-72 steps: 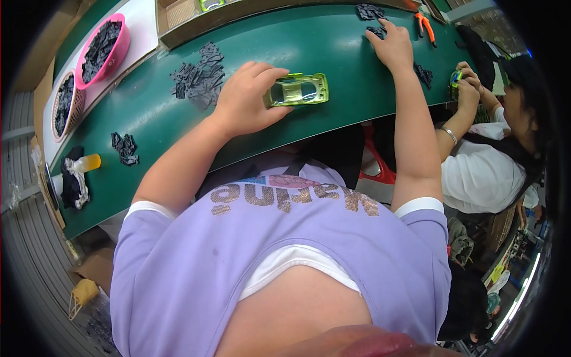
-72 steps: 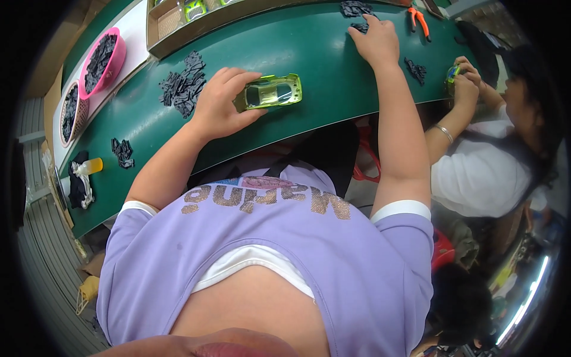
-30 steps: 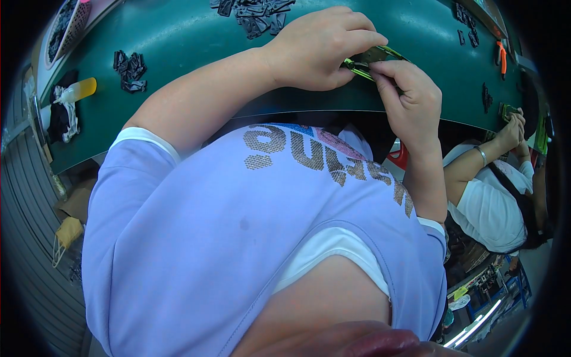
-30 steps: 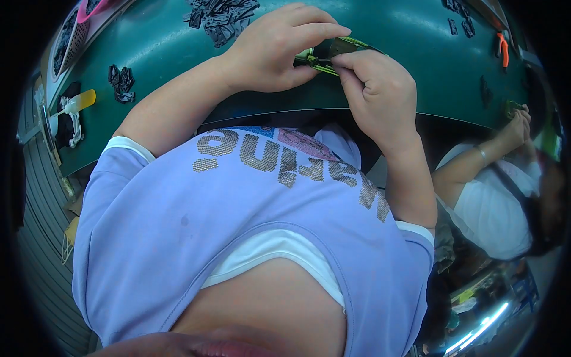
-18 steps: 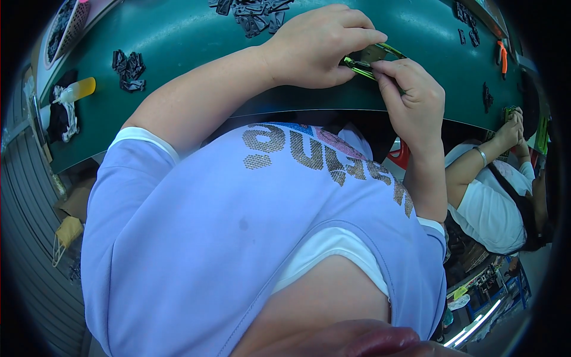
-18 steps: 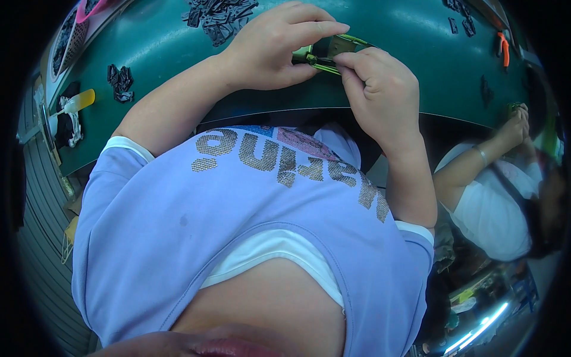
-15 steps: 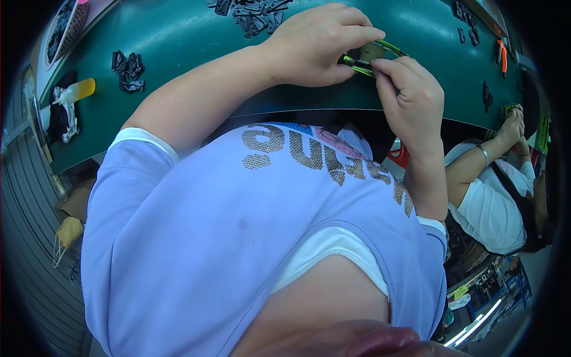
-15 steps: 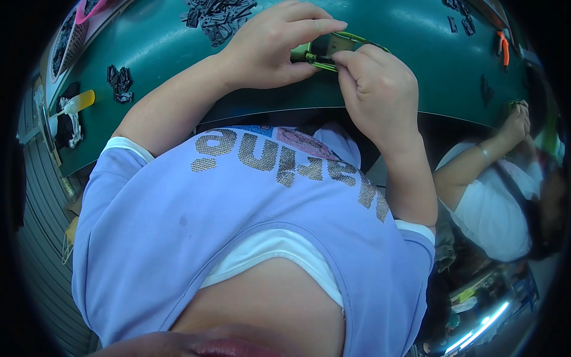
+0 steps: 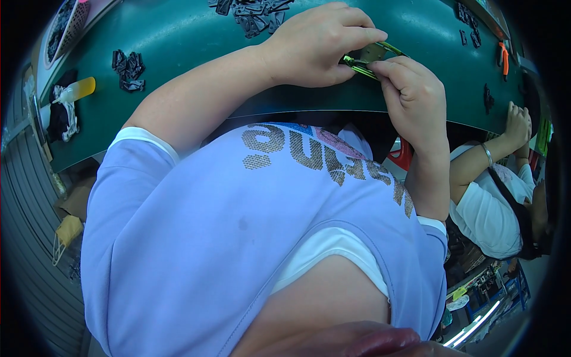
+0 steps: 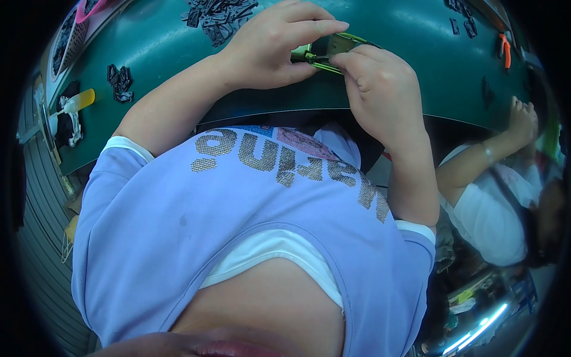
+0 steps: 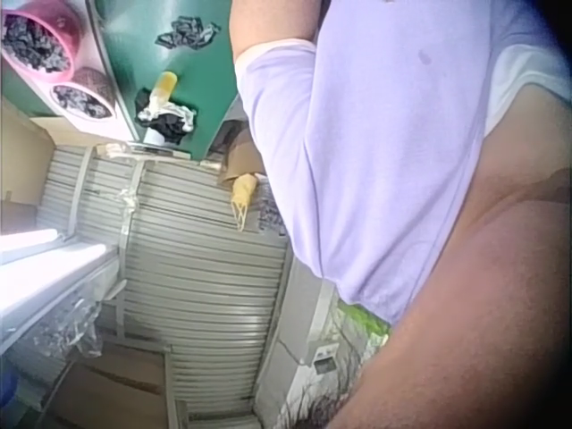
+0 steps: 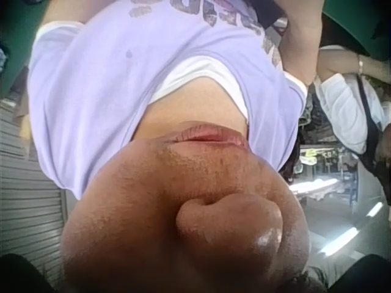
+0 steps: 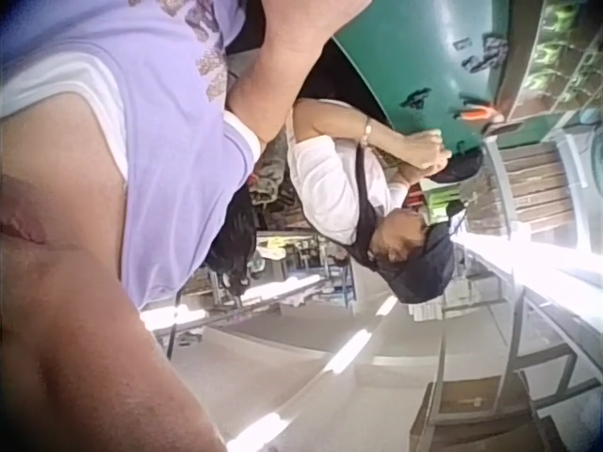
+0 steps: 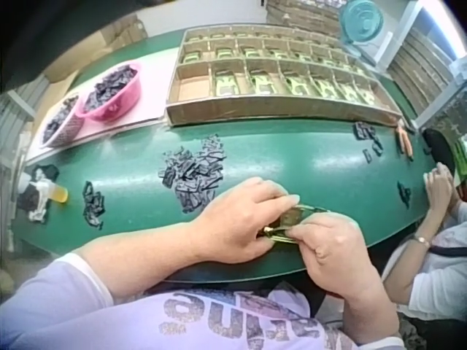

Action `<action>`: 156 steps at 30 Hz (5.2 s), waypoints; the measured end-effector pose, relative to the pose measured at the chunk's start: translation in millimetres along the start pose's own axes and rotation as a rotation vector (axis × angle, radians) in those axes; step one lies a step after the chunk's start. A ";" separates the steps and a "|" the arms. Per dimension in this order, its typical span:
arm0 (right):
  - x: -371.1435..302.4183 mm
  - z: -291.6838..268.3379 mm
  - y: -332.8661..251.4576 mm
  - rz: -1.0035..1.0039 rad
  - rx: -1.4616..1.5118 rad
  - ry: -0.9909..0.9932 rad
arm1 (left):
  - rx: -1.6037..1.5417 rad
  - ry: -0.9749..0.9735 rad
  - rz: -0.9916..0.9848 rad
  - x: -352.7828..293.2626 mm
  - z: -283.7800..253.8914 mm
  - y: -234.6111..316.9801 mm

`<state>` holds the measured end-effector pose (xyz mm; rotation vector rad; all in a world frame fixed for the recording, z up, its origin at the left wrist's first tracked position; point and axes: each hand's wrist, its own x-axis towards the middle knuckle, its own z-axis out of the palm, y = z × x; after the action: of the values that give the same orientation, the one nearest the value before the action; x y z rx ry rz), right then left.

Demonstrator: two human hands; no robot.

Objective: The person assembles plastic chassis parts onto toy car bodies by hand, then applies glue from a bottle to bond the components.

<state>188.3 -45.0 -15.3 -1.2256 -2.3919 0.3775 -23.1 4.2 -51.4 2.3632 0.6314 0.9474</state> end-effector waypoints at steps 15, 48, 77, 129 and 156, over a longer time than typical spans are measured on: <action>7.5 1.4 -1.8 -0.033 -0.082 -0.104 | -0.094 0.076 -0.024 -1.4 1.9 3.9; -9.5 20.2 17.4 -0.049 0.177 0.091 | 0.294 -0.014 0.092 2.7 4.8 8.4; -16.3 0.7 26.7 0.143 0.566 -0.001 | -0.042 0.083 0.085 1.8 4.4 -9.5; -13.2 21.7 19.9 0.330 0.983 0.219 | -1.514 -0.084 -0.963 5.3 0.7 6.2; -12.8 1.5 44.3 0.412 0.805 0.764 | -1.404 0.289 -0.826 11.8 8.1 -1.3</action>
<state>225.4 -30.1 -38.4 -1.1510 -1.1486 0.7378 -9.9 9.7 -51.5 0.6377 0.6240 0.8517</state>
